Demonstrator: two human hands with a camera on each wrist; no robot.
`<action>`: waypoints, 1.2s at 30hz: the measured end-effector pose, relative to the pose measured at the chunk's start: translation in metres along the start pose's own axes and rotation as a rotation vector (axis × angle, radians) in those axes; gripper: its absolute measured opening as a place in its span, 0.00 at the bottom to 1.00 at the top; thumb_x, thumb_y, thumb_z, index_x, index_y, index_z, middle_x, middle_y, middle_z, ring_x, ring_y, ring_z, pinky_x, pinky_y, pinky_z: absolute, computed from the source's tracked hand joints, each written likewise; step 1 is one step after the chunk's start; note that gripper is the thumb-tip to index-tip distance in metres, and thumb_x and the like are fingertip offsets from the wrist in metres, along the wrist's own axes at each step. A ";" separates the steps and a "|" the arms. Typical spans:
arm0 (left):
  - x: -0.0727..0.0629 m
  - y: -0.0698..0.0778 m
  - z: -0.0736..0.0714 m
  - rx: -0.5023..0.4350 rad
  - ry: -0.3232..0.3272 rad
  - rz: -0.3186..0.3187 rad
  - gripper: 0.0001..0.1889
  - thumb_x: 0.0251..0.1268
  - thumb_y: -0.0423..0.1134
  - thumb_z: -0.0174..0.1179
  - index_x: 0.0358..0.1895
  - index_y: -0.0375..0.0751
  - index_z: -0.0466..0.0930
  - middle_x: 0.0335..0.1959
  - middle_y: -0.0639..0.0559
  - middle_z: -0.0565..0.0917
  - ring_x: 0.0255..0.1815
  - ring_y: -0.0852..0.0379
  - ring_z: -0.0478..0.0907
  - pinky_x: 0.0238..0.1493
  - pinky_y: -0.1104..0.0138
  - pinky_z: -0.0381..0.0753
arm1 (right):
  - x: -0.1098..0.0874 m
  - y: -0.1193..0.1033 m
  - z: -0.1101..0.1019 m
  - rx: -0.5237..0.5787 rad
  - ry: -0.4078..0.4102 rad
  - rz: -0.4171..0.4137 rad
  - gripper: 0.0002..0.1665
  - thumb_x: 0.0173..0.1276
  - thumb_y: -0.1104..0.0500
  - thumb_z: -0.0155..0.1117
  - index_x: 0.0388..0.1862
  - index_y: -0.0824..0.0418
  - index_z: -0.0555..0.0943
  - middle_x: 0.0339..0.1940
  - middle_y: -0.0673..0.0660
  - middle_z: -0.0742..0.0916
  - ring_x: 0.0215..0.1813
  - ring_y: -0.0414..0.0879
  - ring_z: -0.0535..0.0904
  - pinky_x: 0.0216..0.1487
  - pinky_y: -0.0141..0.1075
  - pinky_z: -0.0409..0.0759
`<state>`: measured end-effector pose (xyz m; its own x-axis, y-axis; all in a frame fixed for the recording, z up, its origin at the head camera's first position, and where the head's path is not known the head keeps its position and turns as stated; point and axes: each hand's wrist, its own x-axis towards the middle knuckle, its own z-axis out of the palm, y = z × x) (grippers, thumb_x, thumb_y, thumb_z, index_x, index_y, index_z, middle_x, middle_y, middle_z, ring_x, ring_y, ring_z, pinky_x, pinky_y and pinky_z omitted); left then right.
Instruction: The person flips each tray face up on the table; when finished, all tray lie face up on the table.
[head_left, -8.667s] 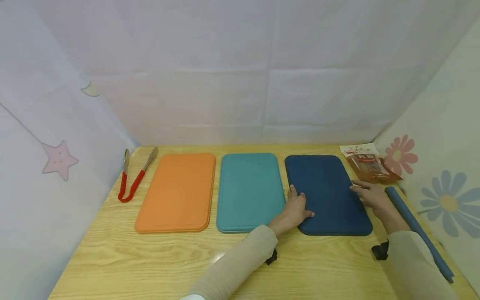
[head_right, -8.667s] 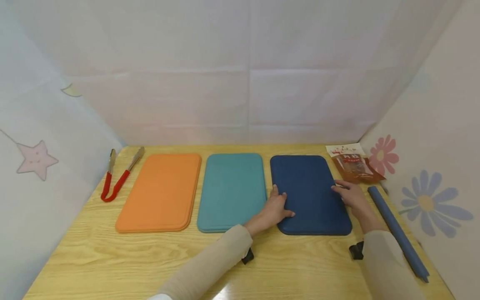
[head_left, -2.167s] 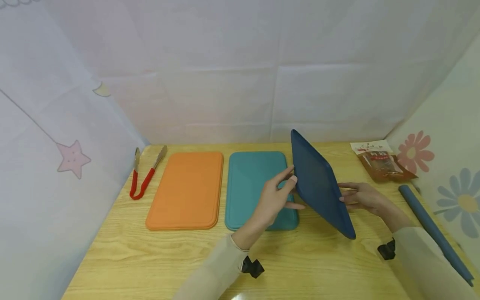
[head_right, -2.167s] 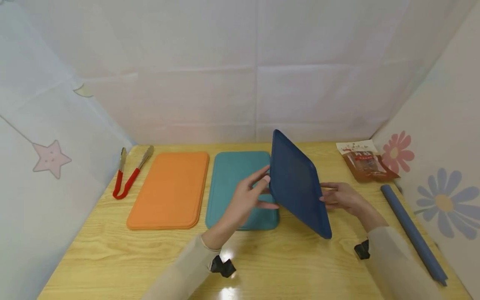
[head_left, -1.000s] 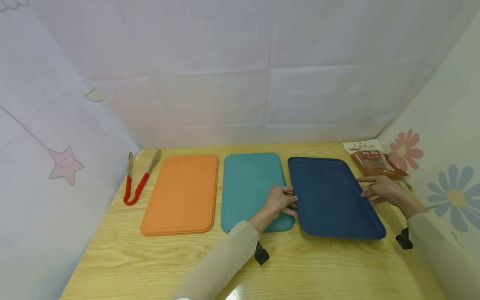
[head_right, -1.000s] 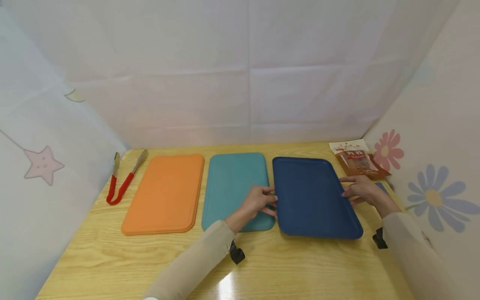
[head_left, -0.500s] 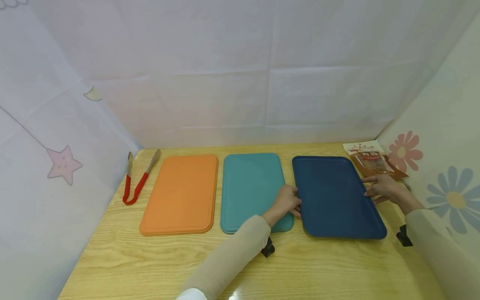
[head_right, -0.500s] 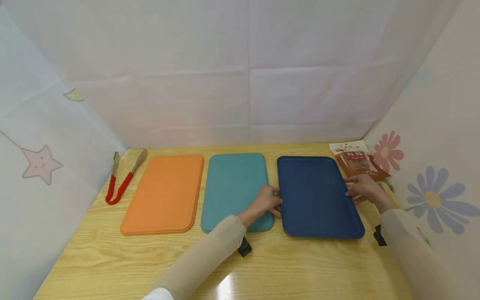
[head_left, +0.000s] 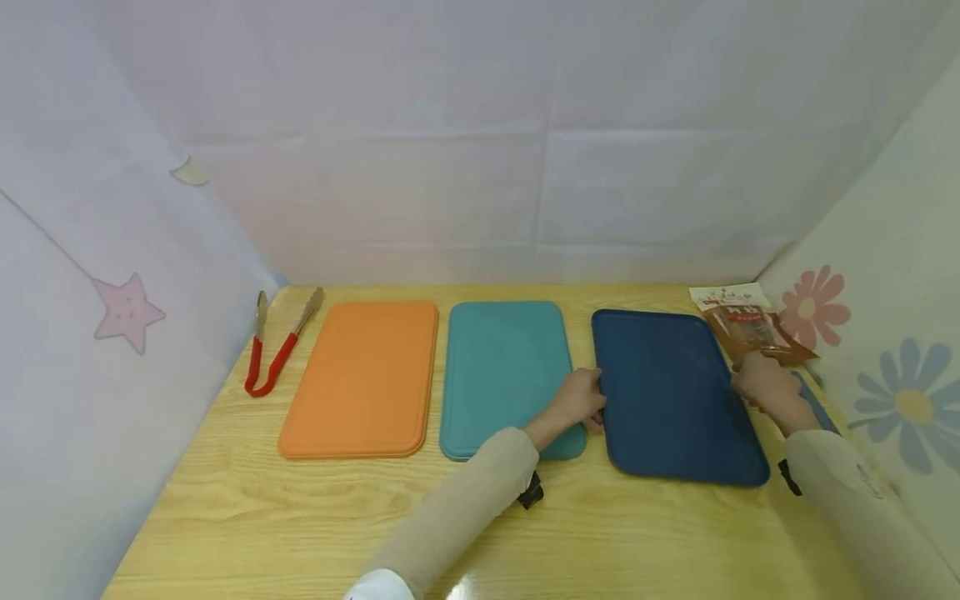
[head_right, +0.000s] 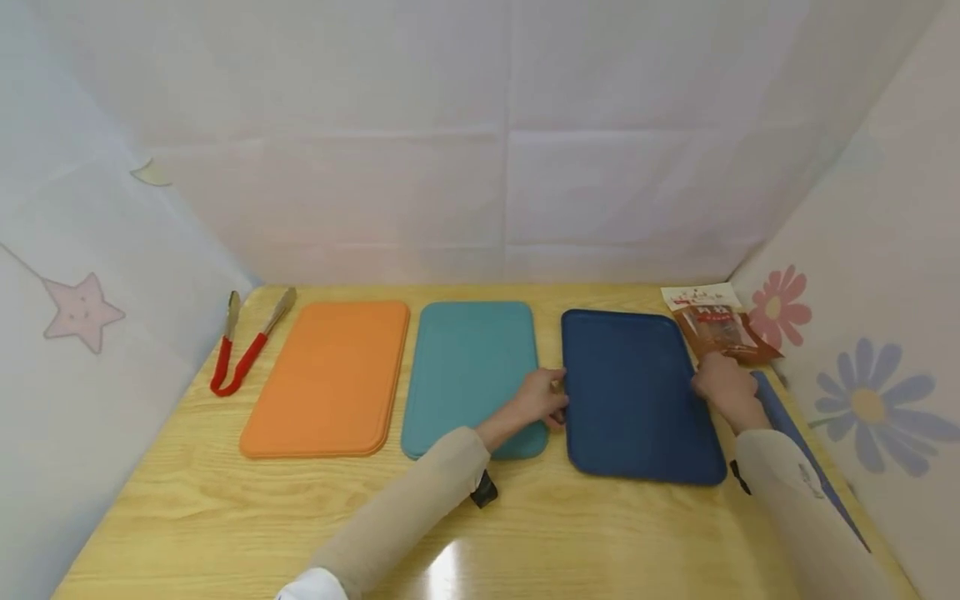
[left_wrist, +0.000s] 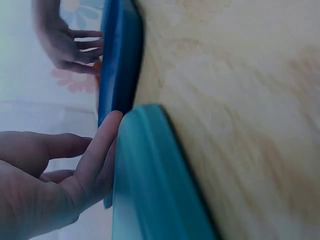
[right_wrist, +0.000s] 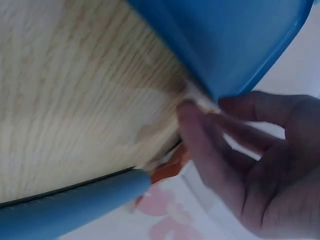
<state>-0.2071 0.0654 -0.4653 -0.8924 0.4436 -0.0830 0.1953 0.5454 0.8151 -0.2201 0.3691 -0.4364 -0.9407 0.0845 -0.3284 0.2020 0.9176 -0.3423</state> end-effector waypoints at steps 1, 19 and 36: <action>-0.003 -0.003 -0.005 -0.065 -0.030 -0.002 0.26 0.67 0.24 0.52 0.68 0.30 0.66 0.25 0.39 0.81 0.23 0.48 0.80 0.27 0.68 0.79 | -0.004 -0.005 0.003 -0.049 0.032 0.013 0.19 0.68 0.62 0.48 0.46 0.76 0.78 0.26 0.69 0.82 0.32 0.66 0.80 0.35 0.61 0.76; -0.067 -0.072 -0.117 0.420 0.280 -0.079 0.27 0.65 0.36 0.63 0.67 0.40 0.71 0.62 0.31 0.71 0.65 0.33 0.65 0.62 0.42 0.66 | -0.019 -0.135 0.050 0.112 0.259 -0.346 0.30 0.71 0.62 0.53 0.71 0.65 0.66 0.57 0.71 0.79 0.11 0.45 0.62 0.12 0.33 0.58; -0.073 -0.090 -0.121 0.344 0.231 -0.265 0.36 0.61 0.42 0.67 0.68 0.26 0.65 0.72 0.25 0.53 0.71 0.34 0.58 0.65 0.50 0.67 | 0.003 -0.197 0.097 0.090 -0.060 -0.436 0.32 0.72 0.58 0.52 0.69 0.77 0.63 0.65 0.74 0.72 0.30 0.52 0.79 0.35 0.41 0.75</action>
<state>-0.2089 -0.1024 -0.4635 -0.9889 0.1097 -0.1004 0.0379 0.8386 0.5435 -0.2366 0.1511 -0.4550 -0.9262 -0.3277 -0.1862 -0.1843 0.8248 -0.5346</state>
